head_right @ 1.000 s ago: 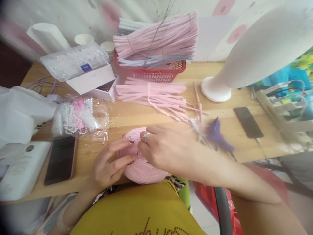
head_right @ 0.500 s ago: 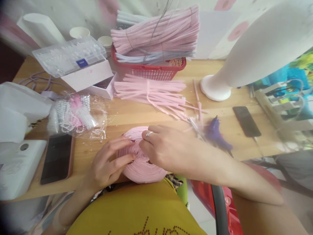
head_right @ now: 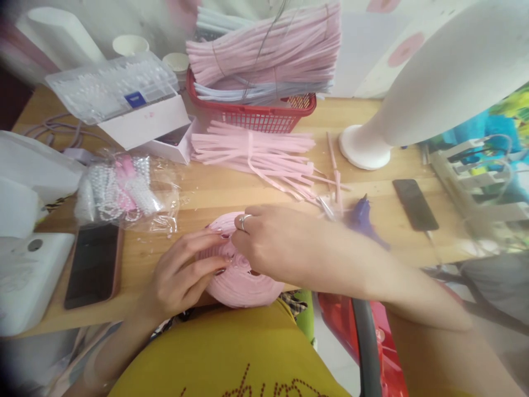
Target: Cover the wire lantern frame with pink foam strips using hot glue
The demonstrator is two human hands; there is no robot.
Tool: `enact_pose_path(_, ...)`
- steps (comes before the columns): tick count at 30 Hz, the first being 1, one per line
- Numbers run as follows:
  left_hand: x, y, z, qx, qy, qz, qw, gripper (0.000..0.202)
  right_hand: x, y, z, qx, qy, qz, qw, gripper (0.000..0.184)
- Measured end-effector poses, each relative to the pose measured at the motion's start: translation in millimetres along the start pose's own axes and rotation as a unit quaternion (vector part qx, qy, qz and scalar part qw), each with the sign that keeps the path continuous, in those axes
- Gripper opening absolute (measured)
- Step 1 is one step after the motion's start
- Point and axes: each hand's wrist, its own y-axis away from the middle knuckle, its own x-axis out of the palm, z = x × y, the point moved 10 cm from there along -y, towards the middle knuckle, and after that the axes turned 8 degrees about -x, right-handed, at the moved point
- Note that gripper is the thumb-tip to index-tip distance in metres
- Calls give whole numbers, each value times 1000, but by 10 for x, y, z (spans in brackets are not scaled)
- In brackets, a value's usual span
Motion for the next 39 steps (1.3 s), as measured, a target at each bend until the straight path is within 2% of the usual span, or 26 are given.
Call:
enact_pose_path(3,-25,-16,-34,16,-21,-9,1000,24,0,-10,38,-11,16,1,1000,15)
enact_pose_path(6,-30,-40,-67,34,-65,-1,997,21,15,37,21,15,-8,-17,1000,17)
enact_pose_path(11,-8,-51,-119,68,-124,19,990,18,-9,187,-38,72,-73,-86,991,29)
enact_pose_path(15,23,-33,-132,76,-146,25,986,21,-61,267,-28,73,-77,-139,985,34)
enact_pose_path(19,20,-50,-151,79,-161,22,983,19,-90,324,-7,65,-74,-181,978,32)
enact_pose_path(27,17,-90,-173,77,-163,22,983,19,-67,318,-16,59,-81,-186,977,31)
enact_pose_path(33,36,-79,-136,61,-161,33,985,24,-69,314,-22,83,-81,-179,977,31)
enact_pose_path(39,4,-100,-140,61,-141,8,988,18,-70,347,-31,87,-79,-194,974,30)
